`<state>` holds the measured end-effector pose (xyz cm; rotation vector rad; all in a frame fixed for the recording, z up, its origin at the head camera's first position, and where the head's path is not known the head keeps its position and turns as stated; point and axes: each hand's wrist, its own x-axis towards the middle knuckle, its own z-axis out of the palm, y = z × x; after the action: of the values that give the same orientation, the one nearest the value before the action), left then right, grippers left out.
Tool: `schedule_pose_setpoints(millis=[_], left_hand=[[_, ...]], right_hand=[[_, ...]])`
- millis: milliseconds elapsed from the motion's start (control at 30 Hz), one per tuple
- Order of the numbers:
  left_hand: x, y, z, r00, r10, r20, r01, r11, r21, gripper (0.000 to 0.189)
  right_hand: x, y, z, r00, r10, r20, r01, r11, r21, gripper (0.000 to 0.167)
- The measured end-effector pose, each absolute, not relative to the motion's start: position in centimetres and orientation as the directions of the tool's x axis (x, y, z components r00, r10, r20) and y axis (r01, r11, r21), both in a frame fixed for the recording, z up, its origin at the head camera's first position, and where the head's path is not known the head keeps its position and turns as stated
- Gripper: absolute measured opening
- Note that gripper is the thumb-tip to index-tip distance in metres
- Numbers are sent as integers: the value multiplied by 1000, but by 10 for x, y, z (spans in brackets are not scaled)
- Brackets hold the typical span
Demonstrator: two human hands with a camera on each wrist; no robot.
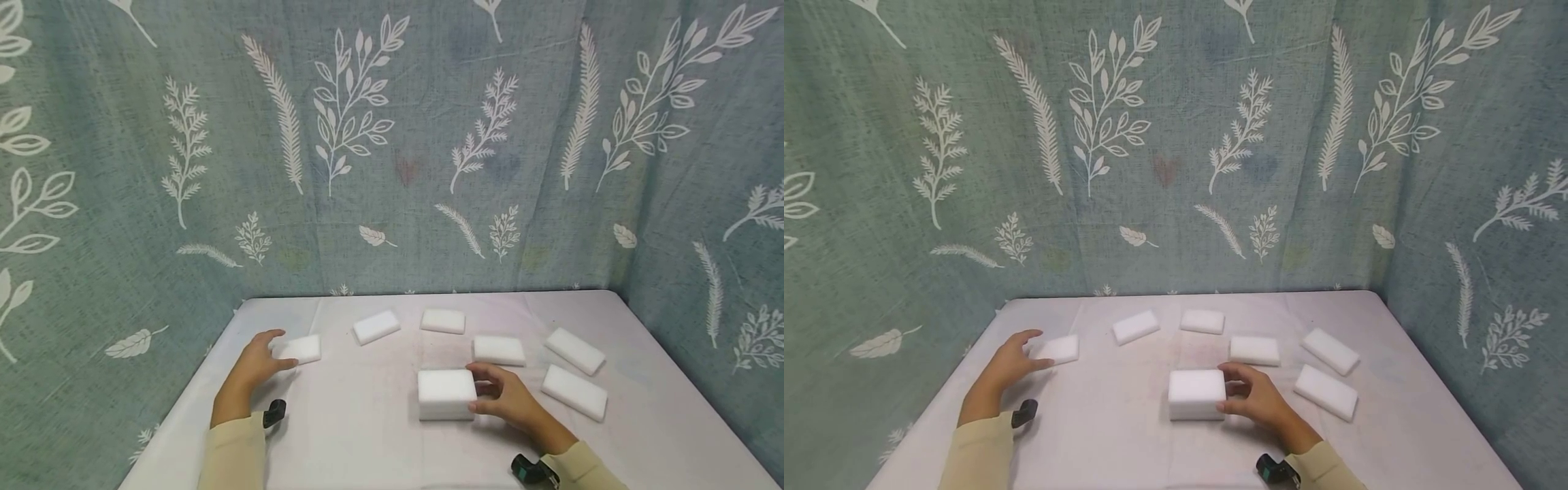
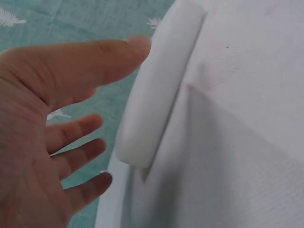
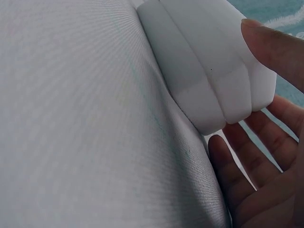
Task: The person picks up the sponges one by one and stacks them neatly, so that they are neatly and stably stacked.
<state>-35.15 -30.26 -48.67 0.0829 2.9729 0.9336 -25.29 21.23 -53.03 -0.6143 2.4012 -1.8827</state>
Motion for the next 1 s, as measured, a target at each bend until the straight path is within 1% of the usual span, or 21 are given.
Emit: schedule_pose_setpoints(millis=[200, 333, 500, 633, 1000], left_hand=[[-353, -304, -495, -998, 61, 15, 59, 811, 583, 97], [-352, -304, -500, -999, 50, -9, 34, 791, 611, 97], [-352, -303, -504, -999, 27, -44, -5, 794, 607, 89], [-350, -302, -502, -999, 30, -33, 5, 804, 594, 83], [-349, -302, -490, -997, 79, 7, 68, 805, 590, 86]], right_hand=[[-253, 212, -530, -921, -324, 217, -290, 199, -936, 69], [-252, 213, -531, -922, -323, 215, -289, 202, -936, 68], [-251, 213, -532, -918, -331, 221, -292, 184, -939, 68], [-252, 213, -531, -916, -330, 226, -299, 187, -936, 68], [-253, 214, -532, -912, -330, 242, -316, 192, -929, 67]])
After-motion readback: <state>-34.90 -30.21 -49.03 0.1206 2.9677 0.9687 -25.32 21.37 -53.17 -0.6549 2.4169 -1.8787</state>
